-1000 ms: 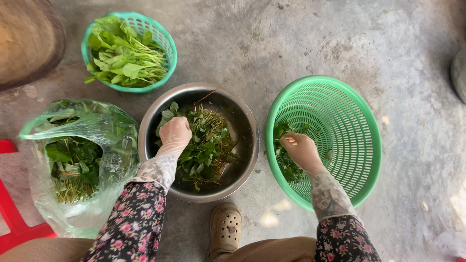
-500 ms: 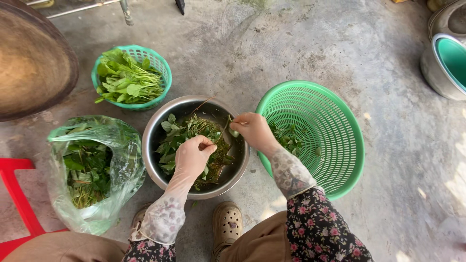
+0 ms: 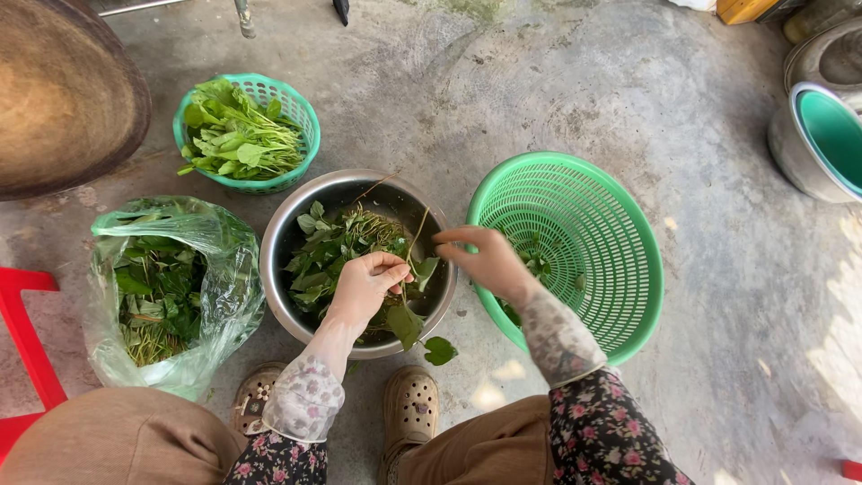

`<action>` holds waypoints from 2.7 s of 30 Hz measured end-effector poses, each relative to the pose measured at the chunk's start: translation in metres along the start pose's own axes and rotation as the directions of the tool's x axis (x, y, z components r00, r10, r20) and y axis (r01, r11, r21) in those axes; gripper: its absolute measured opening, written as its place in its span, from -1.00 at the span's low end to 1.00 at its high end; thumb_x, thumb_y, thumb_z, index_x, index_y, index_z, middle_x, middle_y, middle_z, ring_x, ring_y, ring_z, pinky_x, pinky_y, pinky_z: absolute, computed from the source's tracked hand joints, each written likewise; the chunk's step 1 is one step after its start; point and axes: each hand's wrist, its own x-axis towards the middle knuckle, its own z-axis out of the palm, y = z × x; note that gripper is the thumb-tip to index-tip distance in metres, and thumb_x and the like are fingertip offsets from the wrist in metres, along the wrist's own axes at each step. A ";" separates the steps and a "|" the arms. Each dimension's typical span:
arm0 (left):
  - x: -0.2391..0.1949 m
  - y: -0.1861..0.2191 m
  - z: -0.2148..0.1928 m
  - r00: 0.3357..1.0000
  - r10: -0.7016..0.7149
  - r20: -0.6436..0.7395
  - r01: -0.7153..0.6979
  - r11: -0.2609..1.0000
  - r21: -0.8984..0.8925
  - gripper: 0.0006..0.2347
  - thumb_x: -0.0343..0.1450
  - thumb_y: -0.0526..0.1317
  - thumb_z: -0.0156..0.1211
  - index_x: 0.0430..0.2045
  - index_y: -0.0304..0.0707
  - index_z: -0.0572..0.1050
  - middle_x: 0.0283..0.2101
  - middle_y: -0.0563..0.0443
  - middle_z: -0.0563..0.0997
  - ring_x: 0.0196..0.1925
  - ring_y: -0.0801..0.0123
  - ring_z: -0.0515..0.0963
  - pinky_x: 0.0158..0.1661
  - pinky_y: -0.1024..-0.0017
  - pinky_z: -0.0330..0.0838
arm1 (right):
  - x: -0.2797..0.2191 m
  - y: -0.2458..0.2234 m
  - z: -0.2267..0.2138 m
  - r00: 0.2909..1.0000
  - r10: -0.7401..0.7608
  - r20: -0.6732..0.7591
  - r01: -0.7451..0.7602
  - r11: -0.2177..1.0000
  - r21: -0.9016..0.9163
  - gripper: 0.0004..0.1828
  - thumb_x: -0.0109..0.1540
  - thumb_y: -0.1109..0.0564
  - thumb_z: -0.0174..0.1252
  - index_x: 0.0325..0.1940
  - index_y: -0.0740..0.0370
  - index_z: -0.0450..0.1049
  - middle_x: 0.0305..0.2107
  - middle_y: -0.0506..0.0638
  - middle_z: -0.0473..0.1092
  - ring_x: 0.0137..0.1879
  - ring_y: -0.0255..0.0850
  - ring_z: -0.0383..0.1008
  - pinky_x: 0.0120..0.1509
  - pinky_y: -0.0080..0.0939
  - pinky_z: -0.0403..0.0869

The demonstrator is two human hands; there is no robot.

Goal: The person sits on a low stool and sorts leafy green vegetables by hand. They pick leaves from stems in a metal bowl, place the leaves into a green basket, and discard the stems back into the bowl. The process is repeated continuously throughout the clip.

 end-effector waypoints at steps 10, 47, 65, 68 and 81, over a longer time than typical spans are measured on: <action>-0.018 0.028 -0.007 0.997 -0.042 0.060 0.040 0.999 0.034 -0.89 0.40 -0.35 0.27 -0.32 -0.47 0.61 -0.42 -0.01 0.64 -0.45 0.48 0.46 -0.36 0.54 0.39 | 0.012 -0.041 0.018 0.910 -0.403 -0.095 0.344 0.864 -0.368 -0.88 0.16 0.16 0.27 -0.27 0.23 0.63 -0.30 0.06 0.57 -0.13 -0.06 0.54 0.23 0.06 0.39; -0.021 0.051 -0.009 0.982 0.088 -0.166 -0.050 0.974 0.220 -0.91 0.44 -0.33 0.21 -0.29 -0.40 0.48 -0.44 -0.02 0.62 -0.53 0.47 0.52 -0.45 0.50 0.42 | 0.024 -0.056 0.065 0.905 -0.422 0.048 0.307 0.572 -0.760 -0.87 0.12 0.27 0.25 -0.26 0.21 0.48 -0.34 0.04 0.41 -0.17 -0.05 0.48 -0.01 -0.01 0.44; -0.006 0.033 -0.027 0.956 0.192 -0.221 -0.235 0.954 -0.188 -0.91 0.51 -0.37 0.06 -0.21 -0.36 0.53 -0.28 -0.05 0.67 -0.31 0.39 0.66 -0.18 0.47 0.53 | 0.026 -0.047 0.054 0.969 0.141 0.204 -0.195 0.941 0.275 -0.78 0.20 0.14 0.31 -0.12 0.30 0.66 -0.32 -0.02 0.59 -0.25 -0.34 0.54 -0.11 -0.33 0.54; -0.007 0.030 -0.023 0.960 0.196 -0.200 -0.236 0.952 -0.197 -0.91 0.52 -0.38 0.06 -0.24 -0.37 0.53 -0.25 -0.06 0.67 -0.26 0.38 0.67 -0.13 0.44 0.55 | 0.028 -0.038 0.056 0.972 0.185 0.146 -0.210 0.961 0.179 -0.78 0.18 0.13 0.31 -0.17 0.33 0.65 -0.42 -0.01 0.58 -0.31 -0.33 0.52 -0.17 -0.31 0.52; -0.004 -0.008 0.017 0.936 0.313 -0.161 -0.351 0.857 -0.378 -0.92 0.53 -0.40 0.04 -0.23 -0.39 0.51 -0.08 -0.13 0.67 -0.05 0.27 0.69 0.07 0.37 0.55 | 0.031 -0.008 0.060 0.885 0.450 -0.121 -0.326 0.783 0.530 -0.80 0.20 0.20 0.23 -0.24 0.44 0.61 -0.48 0.02 0.51 -0.43 -0.36 0.42 -0.34 -0.34 0.41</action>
